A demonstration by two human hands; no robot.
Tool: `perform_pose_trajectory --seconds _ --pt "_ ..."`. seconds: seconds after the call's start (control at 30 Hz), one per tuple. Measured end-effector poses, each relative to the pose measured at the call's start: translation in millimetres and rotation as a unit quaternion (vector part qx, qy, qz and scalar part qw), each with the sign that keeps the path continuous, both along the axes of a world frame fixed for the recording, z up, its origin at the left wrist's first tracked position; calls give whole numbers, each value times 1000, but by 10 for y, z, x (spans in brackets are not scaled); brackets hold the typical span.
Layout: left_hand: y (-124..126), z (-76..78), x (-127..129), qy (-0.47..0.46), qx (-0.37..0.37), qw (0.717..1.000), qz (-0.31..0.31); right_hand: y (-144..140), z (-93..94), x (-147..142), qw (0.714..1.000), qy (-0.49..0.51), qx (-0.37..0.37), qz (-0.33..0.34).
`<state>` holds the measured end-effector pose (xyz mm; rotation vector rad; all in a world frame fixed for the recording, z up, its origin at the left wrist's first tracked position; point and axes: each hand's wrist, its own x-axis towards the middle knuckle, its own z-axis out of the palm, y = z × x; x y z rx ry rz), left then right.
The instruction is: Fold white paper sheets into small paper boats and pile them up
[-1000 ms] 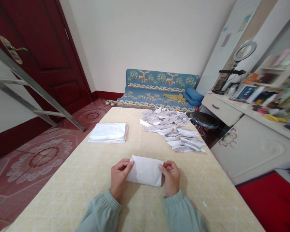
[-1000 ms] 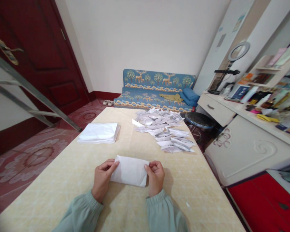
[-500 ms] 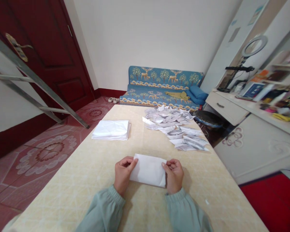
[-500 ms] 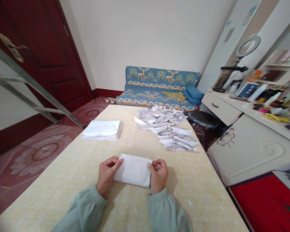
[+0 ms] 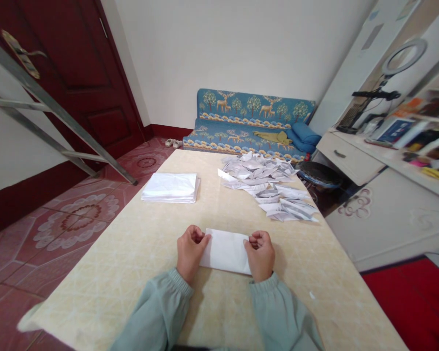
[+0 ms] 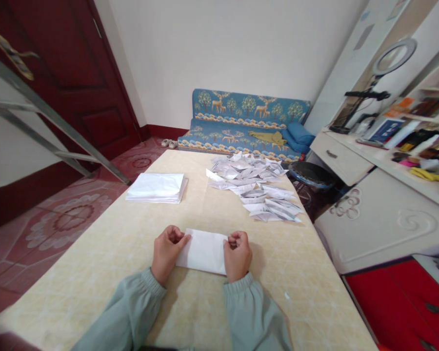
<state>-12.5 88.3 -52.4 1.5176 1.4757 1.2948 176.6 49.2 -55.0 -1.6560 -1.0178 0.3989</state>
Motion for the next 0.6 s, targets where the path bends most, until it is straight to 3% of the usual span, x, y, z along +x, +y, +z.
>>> perform_pose_trajectory --seconds 0.17,0.37,0.5,0.6 --pt "-35 17 18 168 25 985 -36 -18 51 15 980 -169 -101 -4" --pt "-81 108 67 369 119 920 -61 -15 56 28 958 -261 -112 28" --pt "-56 120 112 433 201 861 -174 -12 47 24 955 -270 -117 36" --pt "-58 111 112 439 188 851 -221 -14 40 27 955 -270 -113 41"
